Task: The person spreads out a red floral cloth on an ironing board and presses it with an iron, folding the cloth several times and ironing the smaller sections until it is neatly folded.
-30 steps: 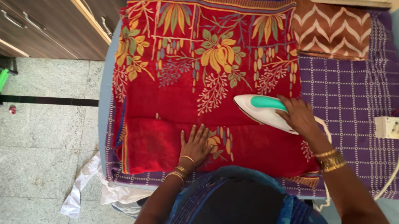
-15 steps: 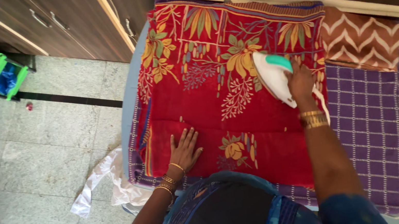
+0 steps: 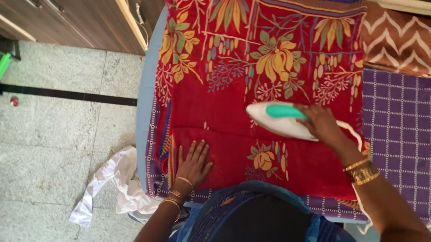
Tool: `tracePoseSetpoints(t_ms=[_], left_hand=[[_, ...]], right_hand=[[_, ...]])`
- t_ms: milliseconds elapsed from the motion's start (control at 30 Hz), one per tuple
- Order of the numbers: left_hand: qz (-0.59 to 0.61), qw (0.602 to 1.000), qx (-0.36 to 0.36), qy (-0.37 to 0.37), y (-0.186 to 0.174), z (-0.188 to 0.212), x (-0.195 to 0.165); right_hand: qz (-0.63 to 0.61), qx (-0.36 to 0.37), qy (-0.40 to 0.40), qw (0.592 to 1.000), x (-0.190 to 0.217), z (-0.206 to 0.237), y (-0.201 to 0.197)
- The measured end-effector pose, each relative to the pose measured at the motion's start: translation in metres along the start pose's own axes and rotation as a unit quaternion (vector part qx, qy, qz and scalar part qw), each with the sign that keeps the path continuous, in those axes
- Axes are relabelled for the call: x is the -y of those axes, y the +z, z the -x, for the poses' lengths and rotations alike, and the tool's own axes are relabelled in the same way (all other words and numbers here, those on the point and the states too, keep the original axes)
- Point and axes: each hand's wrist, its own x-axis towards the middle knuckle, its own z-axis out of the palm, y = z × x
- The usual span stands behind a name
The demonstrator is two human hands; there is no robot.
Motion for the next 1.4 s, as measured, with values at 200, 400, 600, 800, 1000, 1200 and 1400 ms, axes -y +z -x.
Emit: tracePoseSetpoints(t_ms=[200, 400, 600, 800, 1000, 1200, 1400], left_hand=[[0.024, 0.999, -0.036, 0.014, -0.001, 0.005, -0.011], [0.036, 0.999, -0.031, 0.016, 0.006, 0.006, -0.015], [0.037, 0.999, -0.034, 0.017, 0.007, 0.004, -0.013], [0.037, 0.998, -0.044, 0.018, 0.012, 0.003, -0.014], [0.036, 0.998, -0.045, 0.016, 0.015, 0.007, -0.015], [0.037, 0.998, -0.056, 0.017, 0.013, 0.008, -0.014], [0.031, 0.997, -0.066, 0.019, 0.013, 0.007, -0.015]], right_hand=[[0.025, 0.001, 0.075, 0.997, 0.024, -0.026, 0.011], [-0.008, -0.091, 0.090, 0.992, 0.023, -0.123, 0.015], [-0.062, -0.135, 0.082, 0.986, 0.033, -0.203, -0.002], [-0.136, 0.107, 0.225, 0.959, 0.086, -0.173, -0.033], [0.026, 0.072, -0.066, 0.995, 0.133, -0.118, -0.006], [0.012, 0.030, -0.092, 0.995, 0.141, -0.131, 0.016], [-0.002, -0.066, -0.038, 0.997, 0.156, -0.208, 0.025]])
